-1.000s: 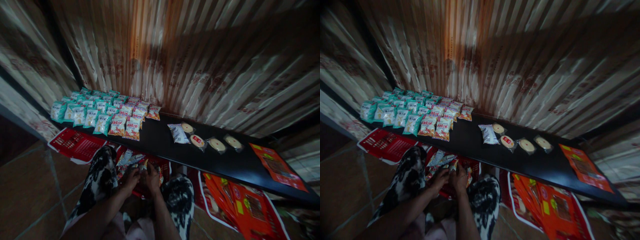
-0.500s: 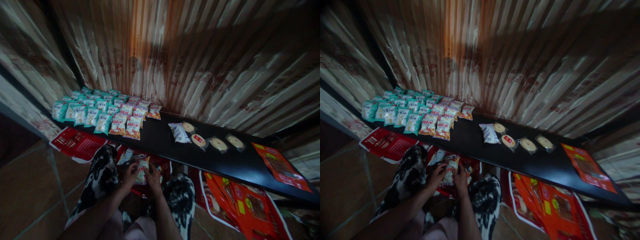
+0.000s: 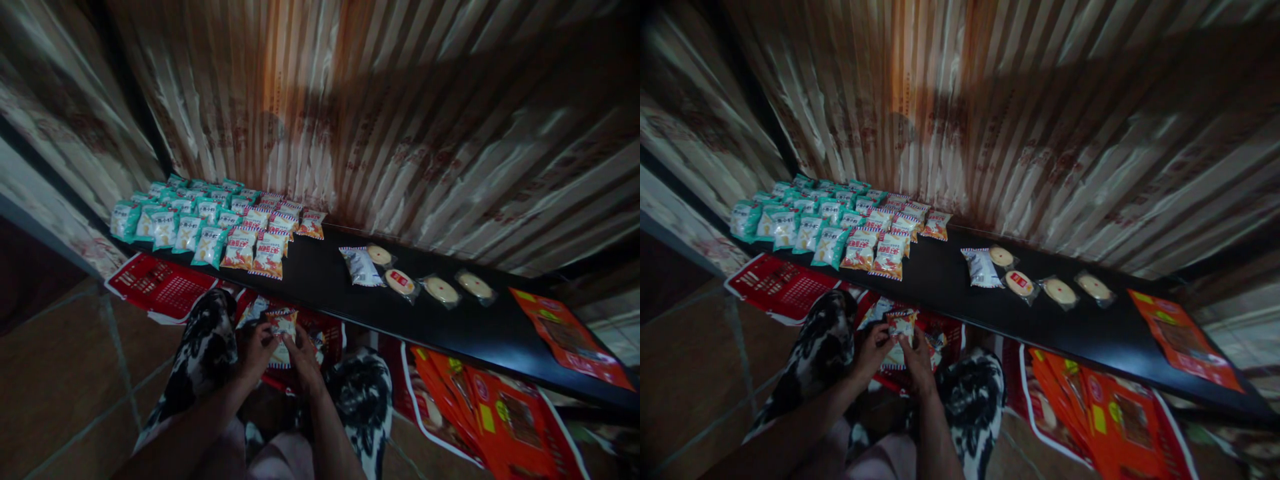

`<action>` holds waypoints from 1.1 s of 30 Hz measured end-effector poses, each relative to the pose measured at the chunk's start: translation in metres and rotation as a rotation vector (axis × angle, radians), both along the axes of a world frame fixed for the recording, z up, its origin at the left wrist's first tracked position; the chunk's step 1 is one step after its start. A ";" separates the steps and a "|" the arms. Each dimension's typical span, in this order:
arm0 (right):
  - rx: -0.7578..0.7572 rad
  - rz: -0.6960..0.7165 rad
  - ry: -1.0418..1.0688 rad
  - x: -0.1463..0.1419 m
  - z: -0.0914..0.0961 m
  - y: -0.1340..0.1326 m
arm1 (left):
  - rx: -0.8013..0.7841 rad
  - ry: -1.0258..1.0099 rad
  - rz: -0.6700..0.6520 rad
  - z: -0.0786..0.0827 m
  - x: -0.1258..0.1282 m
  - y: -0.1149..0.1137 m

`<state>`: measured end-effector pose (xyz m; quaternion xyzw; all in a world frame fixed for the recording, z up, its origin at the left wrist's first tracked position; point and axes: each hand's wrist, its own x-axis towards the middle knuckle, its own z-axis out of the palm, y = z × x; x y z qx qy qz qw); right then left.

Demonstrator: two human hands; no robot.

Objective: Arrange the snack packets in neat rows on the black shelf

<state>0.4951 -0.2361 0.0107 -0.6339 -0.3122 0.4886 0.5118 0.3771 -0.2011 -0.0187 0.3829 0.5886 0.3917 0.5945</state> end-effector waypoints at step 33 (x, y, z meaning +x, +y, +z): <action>-0.142 0.234 0.411 0.011 0.009 -0.008 | -0.238 -0.305 0.035 0.043 -0.018 0.006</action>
